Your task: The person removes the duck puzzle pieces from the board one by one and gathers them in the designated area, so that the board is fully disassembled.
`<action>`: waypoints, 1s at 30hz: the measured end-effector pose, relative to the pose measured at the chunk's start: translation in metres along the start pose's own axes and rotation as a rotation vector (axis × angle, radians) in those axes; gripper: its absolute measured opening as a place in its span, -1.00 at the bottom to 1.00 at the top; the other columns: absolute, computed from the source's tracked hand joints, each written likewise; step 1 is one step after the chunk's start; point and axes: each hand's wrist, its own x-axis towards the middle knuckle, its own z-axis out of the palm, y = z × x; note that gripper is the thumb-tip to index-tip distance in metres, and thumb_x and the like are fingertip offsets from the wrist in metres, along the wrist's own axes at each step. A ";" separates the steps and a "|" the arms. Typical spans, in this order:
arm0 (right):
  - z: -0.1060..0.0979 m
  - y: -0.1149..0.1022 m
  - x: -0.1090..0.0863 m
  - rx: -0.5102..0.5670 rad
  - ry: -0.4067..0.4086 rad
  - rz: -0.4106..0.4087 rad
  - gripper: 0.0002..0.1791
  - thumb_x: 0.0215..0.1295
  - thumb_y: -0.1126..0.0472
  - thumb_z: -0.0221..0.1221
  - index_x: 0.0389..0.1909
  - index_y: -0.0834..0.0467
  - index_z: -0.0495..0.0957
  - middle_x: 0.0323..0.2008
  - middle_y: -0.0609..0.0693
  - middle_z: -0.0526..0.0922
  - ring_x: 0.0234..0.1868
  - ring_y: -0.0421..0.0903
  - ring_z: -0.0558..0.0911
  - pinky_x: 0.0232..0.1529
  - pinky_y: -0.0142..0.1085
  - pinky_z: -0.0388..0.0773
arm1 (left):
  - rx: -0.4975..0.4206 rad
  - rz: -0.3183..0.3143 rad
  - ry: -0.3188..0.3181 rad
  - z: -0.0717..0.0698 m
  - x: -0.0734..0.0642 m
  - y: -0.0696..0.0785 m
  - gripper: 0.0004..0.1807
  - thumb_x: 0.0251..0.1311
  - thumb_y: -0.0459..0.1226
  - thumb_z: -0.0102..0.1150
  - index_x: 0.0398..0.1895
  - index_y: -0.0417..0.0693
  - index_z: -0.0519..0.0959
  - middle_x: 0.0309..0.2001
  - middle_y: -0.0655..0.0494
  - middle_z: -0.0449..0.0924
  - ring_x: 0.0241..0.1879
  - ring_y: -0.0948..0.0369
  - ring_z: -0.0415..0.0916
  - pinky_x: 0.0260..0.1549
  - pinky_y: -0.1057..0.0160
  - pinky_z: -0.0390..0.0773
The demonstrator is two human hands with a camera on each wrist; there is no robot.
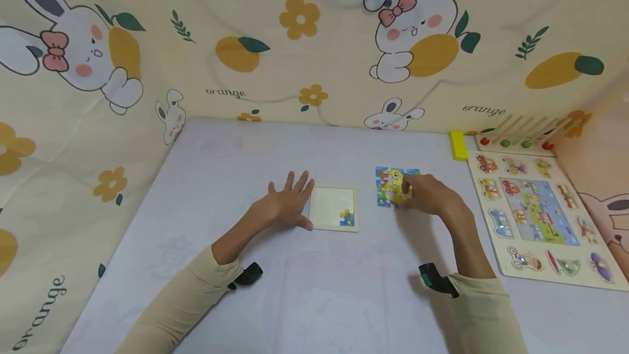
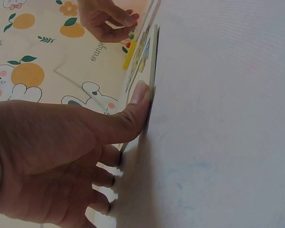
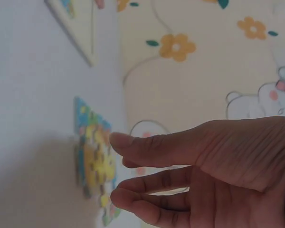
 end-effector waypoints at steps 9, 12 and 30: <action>0.008 -0.041 -0.003 0.024 -0.012 -0.143 -0.70 0.37 0.20 0.36 0.00 0.28 0.60 -0.35 0.01 0.55 -0.29 -0.12 0.49 -0.29 -0.29 0.43 | -0.012 0.002 -0.001 0.001 0.002 0.000 0.26 0.20 0.28 0.31 0.73 -0.02 -0.20 0.74 -0.05 -0.45 0.71 -0.21 -0.43 0.48 -0.52 0.05; 0.021 -0.057 0.003 0.033 -0.046 -0.227 -0.71 0.39 0.24 0.33 0.05 0.26 0.61 -0.30 0.00 0.54 -0.24 -0.11 0.49 -0.25 -0.33 0.44 | -0.017 -0.001 -0.009 0.002 0.003 0.000 0.27 0.21 0.27 0.32 0.73 -0.02 -0.20 0.74 -0.04 -0.46 0.71 -0.21 -0.44 0.49 -0.52 0.04; 0.051 -0.083 0.024 0.037 -0.045 -0.300 -0.83 0.40 0.36 0.28 -0.20 0.20 0.44 -0.37 -0.03 0.45 -0.33 -0.17 0.43 -0.29 -0.39 0.36 | -0.013 0.008 -0.016 0.000 0.003 0.000 0.26 0.21 0.26 0.31 0.73 0.01 -0.22 0.74 -0.05 -0.46 0.71 -0.22 -0.45 0.49 -0.52 0.04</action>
